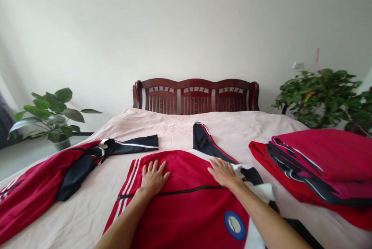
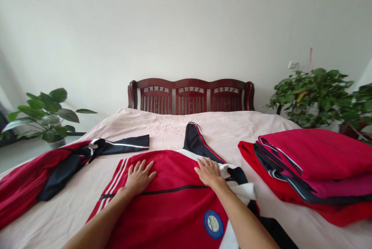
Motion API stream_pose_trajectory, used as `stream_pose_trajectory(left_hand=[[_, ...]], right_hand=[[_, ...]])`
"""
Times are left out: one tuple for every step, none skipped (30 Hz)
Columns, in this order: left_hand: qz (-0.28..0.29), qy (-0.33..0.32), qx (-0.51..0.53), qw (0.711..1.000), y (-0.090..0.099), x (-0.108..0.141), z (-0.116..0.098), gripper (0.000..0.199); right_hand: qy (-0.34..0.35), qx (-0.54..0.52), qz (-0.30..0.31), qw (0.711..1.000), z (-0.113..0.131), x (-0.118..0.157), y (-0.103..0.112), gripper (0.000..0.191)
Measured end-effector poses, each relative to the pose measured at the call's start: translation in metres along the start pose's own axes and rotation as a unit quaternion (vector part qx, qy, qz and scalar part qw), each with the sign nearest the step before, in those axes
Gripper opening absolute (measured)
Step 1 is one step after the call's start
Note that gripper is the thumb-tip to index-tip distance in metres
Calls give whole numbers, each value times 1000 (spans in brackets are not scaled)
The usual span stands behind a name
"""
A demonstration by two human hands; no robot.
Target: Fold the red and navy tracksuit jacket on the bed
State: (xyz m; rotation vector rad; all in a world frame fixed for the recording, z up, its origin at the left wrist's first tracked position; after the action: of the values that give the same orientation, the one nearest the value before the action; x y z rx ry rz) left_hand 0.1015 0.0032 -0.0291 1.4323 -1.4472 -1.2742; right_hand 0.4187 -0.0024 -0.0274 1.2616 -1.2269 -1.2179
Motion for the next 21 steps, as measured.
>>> stream_pose_trajectory(left_hand=[[1, 12, -9, 1000, -2, 0, 9, 63], [0, 24, -17, 1000, -3, 1, 17, 64], [-1, 36, -24, 999, -3, 1, 24, 64], [-1, 48, -31, 998, -3, 2, 31, 63], [-2, 59, -37, 998, -2, 3, 35, 63], [-1, 67, -42, 997, -1, 3, 39, 62], [-1, 72, -45, 996, 0, 3, 40, 61], [0, 75, -48, 996, 2, 3, 40, 60], [1, 76, -50, 996, 3, 2, 39, 60], [-1, 75, -53, 996, 5, 1, 36, 59], [-5, 72, -56, 996, 6, -1, 33, 58], [-12, 67, -59, 996, 7, -2, 27, 57], [-19, 58, -62, 996, 8, -3, 21, 57], [-26, 45, -64, 997, 8, -4, 15, 57], [-30, 30, -64, 997, 6, -4, 9, 56], [-30, 16, -63, 997, 4, -4, 4, 57], [-27, 5, -61, 998, 1, -2, 1, 57], [-23, -1, -61, 998, -2, -1, 1, 57], [-18, -3, -61, 998, -4, 1, 3, 58], [-15, -1, -61, 998, -6, 4, 8, 58], [-13, 4, -62, 998, -6, 6, 14, 59]], right_hand=[[-12, 11, 6, 1000, -11, -1, -6, 61], [-26, 25, 10, 999, -22, -1, -10, 63], [-42, 38, 12, 998, -33, -1, -14, 64], [-58, 49, 14, 997, -43, -1, -16, 64], [-71, 56, 17, 996, -51, -1, -17, 63], [-81, 56, 22, 995, -57, -1, -17, 63], [-88, 55, 27, 994, -61, -2, -16, 62], [-94, 52, 33, 994, -62, -3, -14, 61], [-99, 51, 38, 993, -61, -4, -12, 60], [-103, 52, 40, 992, -58, -5, -9, 60], [-110, 56, 39, 992, -53, -6, -6, 61], [-116, 61, 33, 991, -44, -8, -2, 61], [-116, 66, 21, 991, -34, -9, 1, 62], [-106, 67, 5, 992, -21, -10, 4, 63], [-83, 62, -10, 995, -6, -11, 5, 63], [-51, 51, -19, 997, 8, -11, 4, 63], [-15, 36, -20, 999, 20, -10, 2, 63], [17, 21, -16, 1000, 29, -10, -2, 64], [40, 9, -10, 999, 33, -8, -7, 65], [49, 4, -4, 999, 31, -7, -12, 66], [48, 6, -3, 999, 24, -7, -17, 67]])
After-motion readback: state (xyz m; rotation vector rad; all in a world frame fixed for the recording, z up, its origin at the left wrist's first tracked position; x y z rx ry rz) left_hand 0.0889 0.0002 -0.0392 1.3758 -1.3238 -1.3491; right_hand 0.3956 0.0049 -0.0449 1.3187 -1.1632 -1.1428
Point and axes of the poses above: each hand's wrist, its own x-axis away from the middle knuckle, its own y-axis out of the back of the hand, z = x × y, the point moved 4 cm from there along -x, towards the middle knuckle, and after that the axes turned 5 degrees about x, right-handed, at the moved point
